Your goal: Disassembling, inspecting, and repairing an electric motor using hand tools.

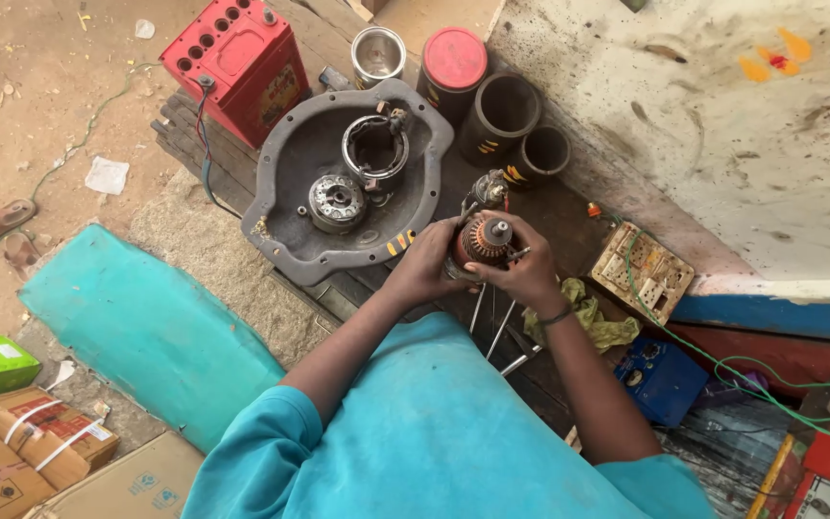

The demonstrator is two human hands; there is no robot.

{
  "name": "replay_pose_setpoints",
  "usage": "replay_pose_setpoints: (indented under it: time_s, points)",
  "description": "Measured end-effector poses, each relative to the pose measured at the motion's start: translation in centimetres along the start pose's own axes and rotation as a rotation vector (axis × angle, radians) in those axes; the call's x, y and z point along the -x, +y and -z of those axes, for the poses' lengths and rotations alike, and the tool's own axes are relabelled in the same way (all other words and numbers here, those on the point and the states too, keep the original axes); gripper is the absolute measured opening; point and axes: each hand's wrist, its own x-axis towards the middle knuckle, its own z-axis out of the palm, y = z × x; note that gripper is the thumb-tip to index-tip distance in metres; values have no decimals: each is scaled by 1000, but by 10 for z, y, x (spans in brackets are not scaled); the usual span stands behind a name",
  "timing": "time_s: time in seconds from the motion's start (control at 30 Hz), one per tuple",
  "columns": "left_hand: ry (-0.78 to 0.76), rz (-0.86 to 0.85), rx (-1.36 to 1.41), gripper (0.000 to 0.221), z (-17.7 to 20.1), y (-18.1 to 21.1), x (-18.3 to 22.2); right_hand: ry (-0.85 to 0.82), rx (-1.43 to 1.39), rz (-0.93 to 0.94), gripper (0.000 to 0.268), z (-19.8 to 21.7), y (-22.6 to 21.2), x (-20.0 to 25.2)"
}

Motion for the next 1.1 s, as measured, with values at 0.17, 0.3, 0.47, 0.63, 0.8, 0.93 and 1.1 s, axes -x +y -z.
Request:
replay_pose_setpoints:
  time_s: [0.17, 0.3, 0.47, 0.63, 0.8, 0.93, 1.1]
  points:
    - [25, 6, -29, 100, 2, 6, 0, 214, 100, -10, 76, -27, -5, 12]
    - [9, 41, -62, 96, 4, 4, 0, 119, -105, -59, 80, -22, 4, 5]
    - [42, -5, -199, 106, 9, 7, 0, 33, -121, -26, 77, -13, 2, -1]
    - [-12, 44, -189, 129, -11, -10, 8, 33, 89, 95, 69, -7, 6, -7]
    - [233, -23, 190, 121, -29, -14, 12, 52, 62, -45, 68, 12, 32, -13]
    - [238, 13, 157, 113, -34, -16, -5, 128, -224, -85, 68, 25, 68, -23]
    - [302, -30, 2, 105, -44, -18, -17, 205, -523, -160, 65, 37, 82, -25]
